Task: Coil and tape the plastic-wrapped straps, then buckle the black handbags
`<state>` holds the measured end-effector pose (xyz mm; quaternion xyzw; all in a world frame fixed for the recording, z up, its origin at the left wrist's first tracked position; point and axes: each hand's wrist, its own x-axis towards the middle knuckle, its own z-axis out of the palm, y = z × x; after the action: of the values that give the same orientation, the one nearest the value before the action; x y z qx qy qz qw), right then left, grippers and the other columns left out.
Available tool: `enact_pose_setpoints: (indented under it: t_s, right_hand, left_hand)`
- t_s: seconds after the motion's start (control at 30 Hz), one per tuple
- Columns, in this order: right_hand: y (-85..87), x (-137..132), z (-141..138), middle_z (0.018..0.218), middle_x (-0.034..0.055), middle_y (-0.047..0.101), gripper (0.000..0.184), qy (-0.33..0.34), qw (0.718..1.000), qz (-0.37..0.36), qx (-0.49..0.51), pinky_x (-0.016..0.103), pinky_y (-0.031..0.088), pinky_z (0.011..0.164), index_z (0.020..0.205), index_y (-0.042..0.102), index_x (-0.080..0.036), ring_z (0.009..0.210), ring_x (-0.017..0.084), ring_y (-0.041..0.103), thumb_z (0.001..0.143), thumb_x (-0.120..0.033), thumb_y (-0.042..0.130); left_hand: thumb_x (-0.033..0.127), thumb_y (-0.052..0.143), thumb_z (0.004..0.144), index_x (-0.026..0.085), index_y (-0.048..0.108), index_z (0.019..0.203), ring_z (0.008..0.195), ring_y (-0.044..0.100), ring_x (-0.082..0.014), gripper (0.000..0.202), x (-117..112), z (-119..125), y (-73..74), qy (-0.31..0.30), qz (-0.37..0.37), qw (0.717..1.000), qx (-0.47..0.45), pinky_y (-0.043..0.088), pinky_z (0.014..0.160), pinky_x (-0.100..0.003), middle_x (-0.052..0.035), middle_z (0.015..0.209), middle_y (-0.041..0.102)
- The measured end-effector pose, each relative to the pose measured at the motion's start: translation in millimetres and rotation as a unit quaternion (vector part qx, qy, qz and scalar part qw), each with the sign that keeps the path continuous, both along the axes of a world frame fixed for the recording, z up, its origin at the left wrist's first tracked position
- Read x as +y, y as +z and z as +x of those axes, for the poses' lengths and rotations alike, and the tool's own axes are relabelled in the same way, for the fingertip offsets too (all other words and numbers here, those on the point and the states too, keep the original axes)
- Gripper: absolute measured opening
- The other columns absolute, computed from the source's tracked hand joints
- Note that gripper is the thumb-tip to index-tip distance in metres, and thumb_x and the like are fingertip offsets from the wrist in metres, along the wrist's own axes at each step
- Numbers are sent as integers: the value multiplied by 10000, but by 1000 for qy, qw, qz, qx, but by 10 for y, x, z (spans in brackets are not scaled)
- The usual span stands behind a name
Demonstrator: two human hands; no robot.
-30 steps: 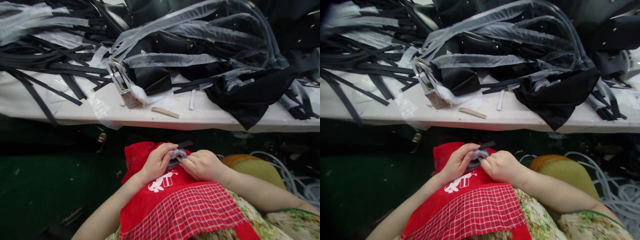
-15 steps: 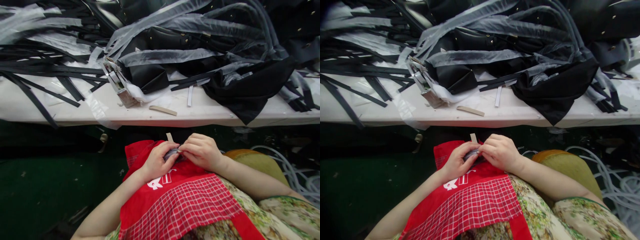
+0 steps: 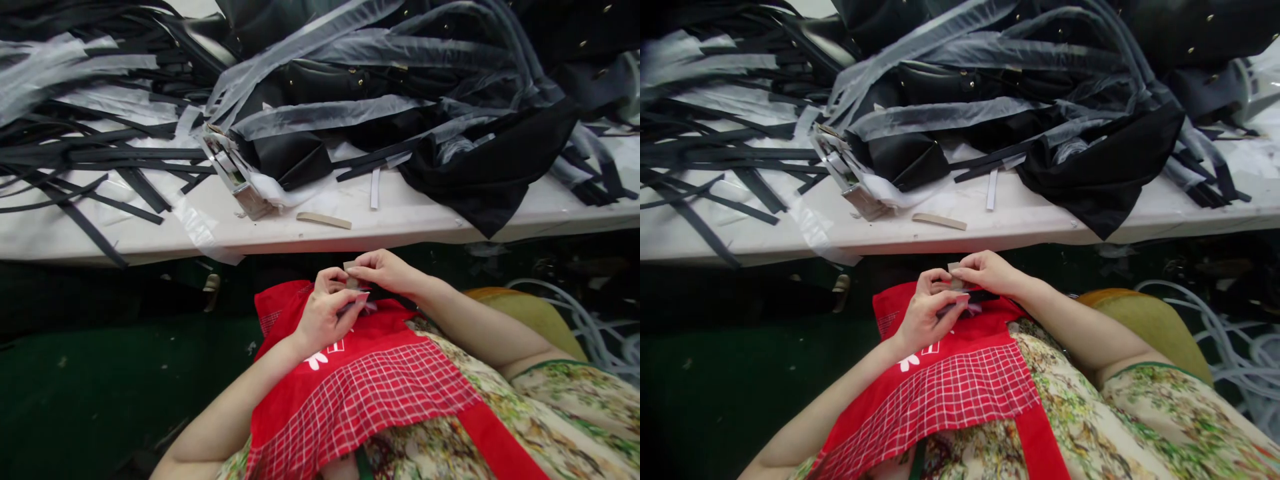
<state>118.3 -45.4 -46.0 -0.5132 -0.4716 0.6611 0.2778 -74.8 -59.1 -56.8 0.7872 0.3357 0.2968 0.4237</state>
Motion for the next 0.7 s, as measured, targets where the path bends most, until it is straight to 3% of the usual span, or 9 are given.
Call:
enact_pose_setpoints:
  t_s: [0.1,0.27,0.4,0.5,0.7]
  right_hand:
    - [19,-27,22,647,-5,612,348,1,999,41,-26,243,391,578,716,674,-134,605,115,510,790,-473,645]
    - [27,-29,87,692,15,649,356,32,994,90,-50,259,423,616,725,690,-133,655,143,556,852,-435,551]
    - [13,-32,88,785,44,707,288,43,992,87,-80,269,466,648,838,719,-131,716,175,614,786,-407,653]
    - [-22,-13,99,782,52,714,309,56,993,74,-77,273,475,648,827,728,-125,700,174,618,779,-424,664]
    - [-98,84,109,691,25,685,318,98,984,100,-109,257,471,617,744,709,-132,647,152,598,771,-448,681]
  left_hand:
    - [261,608,873,199,704,856,993,598,-182,115,30,12,-1,46,-34,998,11,504,889,-329,-75,1058,535]
    - [263,571,889,189,651,762,812,597,-153,167,87,74,-7,58,-126,990,6,480,762,-274,-26,822,607]
    - [302,602,859,188,595,822,786,598,-164,120,82,92,-52,98,-154,983,27,471,727,-281,-23,828,622]
    - [323,642,821,191,528,910,774,602,-170,195,67,85,-86,125,-174,976,32,470,700,-288,-22,857,617]
    - [301,632,803,182,525,984,833,614,-186,242,88,56,-66,98,-191,976,33,479,750,-308,-49,928,637]
